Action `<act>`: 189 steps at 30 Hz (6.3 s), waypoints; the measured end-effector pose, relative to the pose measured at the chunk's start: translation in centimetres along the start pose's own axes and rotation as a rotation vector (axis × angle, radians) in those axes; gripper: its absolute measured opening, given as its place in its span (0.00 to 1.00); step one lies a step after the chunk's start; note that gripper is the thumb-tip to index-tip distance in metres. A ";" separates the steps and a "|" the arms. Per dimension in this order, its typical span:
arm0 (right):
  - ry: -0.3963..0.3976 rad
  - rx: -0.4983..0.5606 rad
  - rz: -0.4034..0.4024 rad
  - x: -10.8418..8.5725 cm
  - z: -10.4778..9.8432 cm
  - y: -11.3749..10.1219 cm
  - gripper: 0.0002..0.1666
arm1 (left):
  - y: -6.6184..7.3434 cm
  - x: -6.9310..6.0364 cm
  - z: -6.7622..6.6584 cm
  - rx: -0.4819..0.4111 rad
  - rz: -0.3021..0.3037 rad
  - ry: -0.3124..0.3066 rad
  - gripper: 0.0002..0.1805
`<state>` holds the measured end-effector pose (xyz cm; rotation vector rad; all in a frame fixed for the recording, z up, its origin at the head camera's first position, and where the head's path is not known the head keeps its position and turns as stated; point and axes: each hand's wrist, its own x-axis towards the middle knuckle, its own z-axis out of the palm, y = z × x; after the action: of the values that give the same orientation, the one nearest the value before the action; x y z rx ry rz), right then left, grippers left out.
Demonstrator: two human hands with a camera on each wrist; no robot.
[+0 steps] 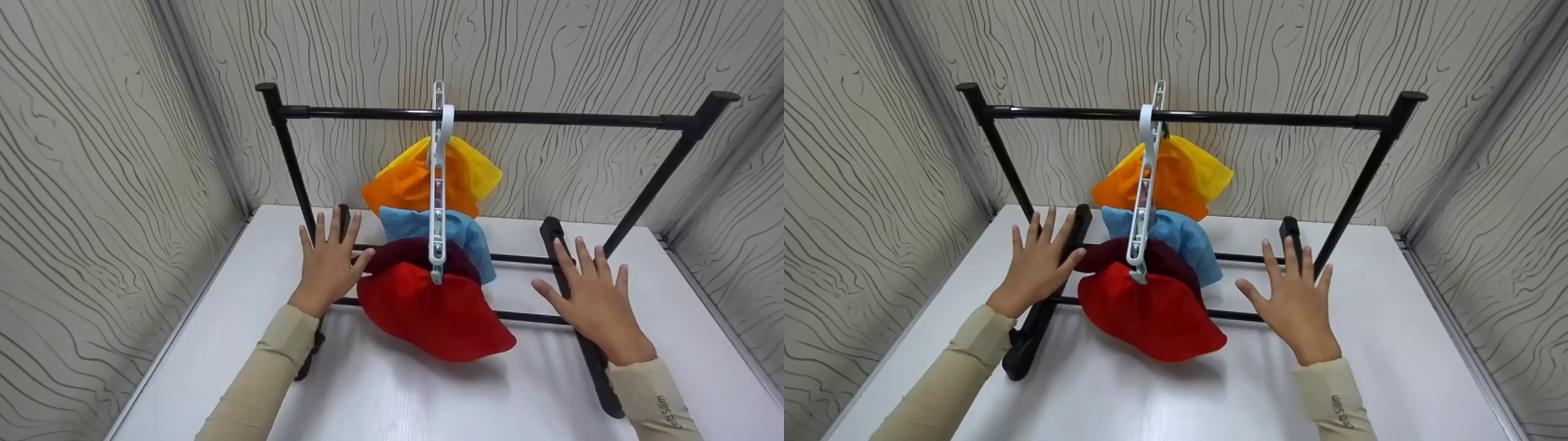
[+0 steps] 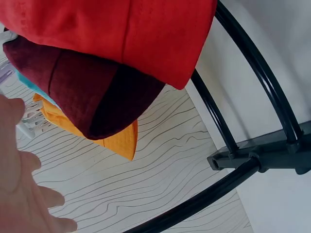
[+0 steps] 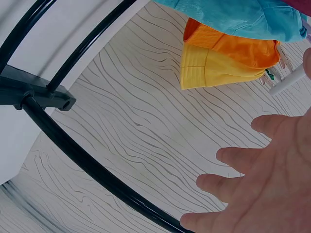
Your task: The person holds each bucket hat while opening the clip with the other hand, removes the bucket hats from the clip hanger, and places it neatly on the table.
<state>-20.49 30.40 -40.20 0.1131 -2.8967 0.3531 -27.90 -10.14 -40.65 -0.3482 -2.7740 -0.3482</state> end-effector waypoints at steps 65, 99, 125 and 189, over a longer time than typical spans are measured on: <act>0.121 0.775 -0.224 0.9 2.4 -9.7 0.26 | 3.8 -2.5 1.6 -0.655 0.313 -0.071 0.28; 0.062 0.808 -0.228 1.8 3.3 -13.2 0.25 | 5.4 -2.5 2.2 -0.632 0.361 -0.060 0.26; 0.083 0.828 -0.220 1.7 3.9 -13.1 0.26 | 6.5 -2.6 3.2 -0.571 0.458 0.073 0.18; 0.161 0.883 -0.233 1.9 3.7 -13.0 0.23 | 7.5 -2.8 3.9 -0.602 0.480 0.114 0.06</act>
<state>-21.79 16.81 -40.28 0.5189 -2.3205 1.4696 -24.39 -2.58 -43.69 -1.0666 -2.3136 -1.0284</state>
